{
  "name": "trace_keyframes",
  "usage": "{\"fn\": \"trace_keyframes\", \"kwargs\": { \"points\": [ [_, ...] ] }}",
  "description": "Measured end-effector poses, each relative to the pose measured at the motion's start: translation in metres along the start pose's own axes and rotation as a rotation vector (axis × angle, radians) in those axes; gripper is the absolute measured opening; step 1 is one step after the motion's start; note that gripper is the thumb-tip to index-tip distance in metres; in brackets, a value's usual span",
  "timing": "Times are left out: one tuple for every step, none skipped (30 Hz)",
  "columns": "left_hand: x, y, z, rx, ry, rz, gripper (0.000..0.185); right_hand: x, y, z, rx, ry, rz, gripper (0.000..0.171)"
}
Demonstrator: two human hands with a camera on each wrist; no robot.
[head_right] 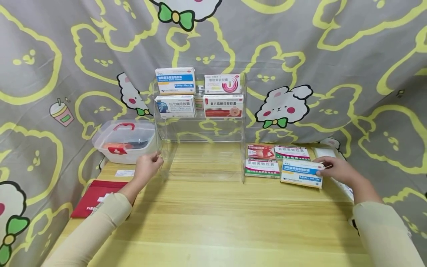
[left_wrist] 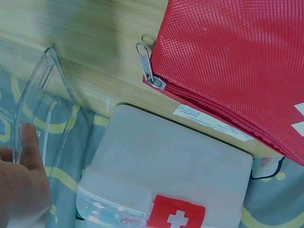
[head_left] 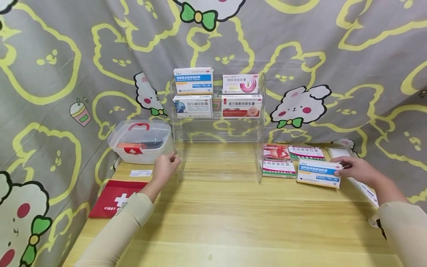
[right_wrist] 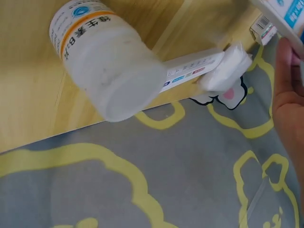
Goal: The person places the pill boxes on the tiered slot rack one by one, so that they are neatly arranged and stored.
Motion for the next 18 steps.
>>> {"fn": "trace_keyframes", "kwargs": {
  "points": [
    [0.0,0.0,0.0,-0.001,-0.001,-0.002,0.026,0.002,0.002,-0.001,-0.011,-0.021,0.021,0.053],
    [0.0,0.0,0.0,-0.001,0.0,-0.002,0.025,0.004,0.004,-0.003,-0.016,-0.048,0.046,0.053],
    [0.0,0.0,0.001,0.0,0.004,-0.001,0.024,0.006,0.005,-0.005,-0.024,-0.092,0.076,0.051],
    [0.0,0.0,0.001,0.0,0.005,-0.001,0.023,0.009,0.006,-0.006,-0.036,-0.142,0.111,0.047],
    [0.001,0.0,0.001,-0.002,0.005,0.001,0.022,0.011,0.007,-0.008,-0.049,-0.206,0.148,0.043],
    [0.001,-0.001,0.002,-0.007,0.002,0.003,0.02,0.014,0.008,-0.01,-0.054,-0.276,0.187,0.038],
    [0.001,-0.001,0.002,-0.014,-0.002,0.008,0.018,0.016,0.009,-0.012,-0.059,-0.344,0.226,0.035],
    [0.001,-0.001,0.002,-0.022,-0.003,0.016,0.017,0.019,0.01,-0.015,-0.072,-0.397,0.263,0.034],
    [0.002,-0.001,0.003,-0.03,-0.005,0.02,0.016,0.022,0.01,-0.018,-0.082,-0.457,0.296,0.033],
    [0.001,-0.001,0.003,-0.038,-0.009,0.024,0.014,0.024,0.011,-0.022,-0.087,-0.506,0.328,0.033],
    [0.002,-0.001,0.003,-0.047,-0.012,0.029,0.013,0.026,0.011,-0.026,-0.084,-0.576,0.352,0.034],
    [0.001,-0.001,0.003,-0.053,-0.015,0.031,0.012,0.028,0.011,-0.03,-0.078,-0.637,0.373,0.036],
    [0.001,-0.001,0.003,-0.055,-0.013,0.032,0.012,0.029,0.011,-0.034,-0.073,-0.692,0.391,0.037],
    [0.001,-0.001,0.003,-0.055,-0.011,0.03,0.012,0.031,0.011,-0.038,-0.069,-0.728,0.407,0.037],
    [0.001,-0.001,0.003,-0.052,-0.008,0.025,0.012,0.032,0.011,-0.043,-0.059,-0.762,0.421,0.038],
    [0.001,-0.001,0.002,-0.051,-0.007,0.022,0.012,0.033,0.011,-0.047,-0.055,-0.774,0.433,0.038],
    [0.001,-0.001,0.002,-0.046,-0.004,0.018,0.012,0.035,0.01,-0.051,-0.056,-0.779,0.442,0.039],
    [0.001,-0.001,0.002,-0.039,0.001,0.012,0.012,0.036,0.01,-0.055,-0.061,-0.776,0.45,0.04]
  ]
}}
Point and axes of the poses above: each hand's wrist, its own y-axis away from the middle knuckle, its own x-axis out of the back of the hand, z = x × y, the point moved 3 cm from there along -y, towards the middle knuckle, and after that the axes turned 1 degree about z, right-handed, at the moved point
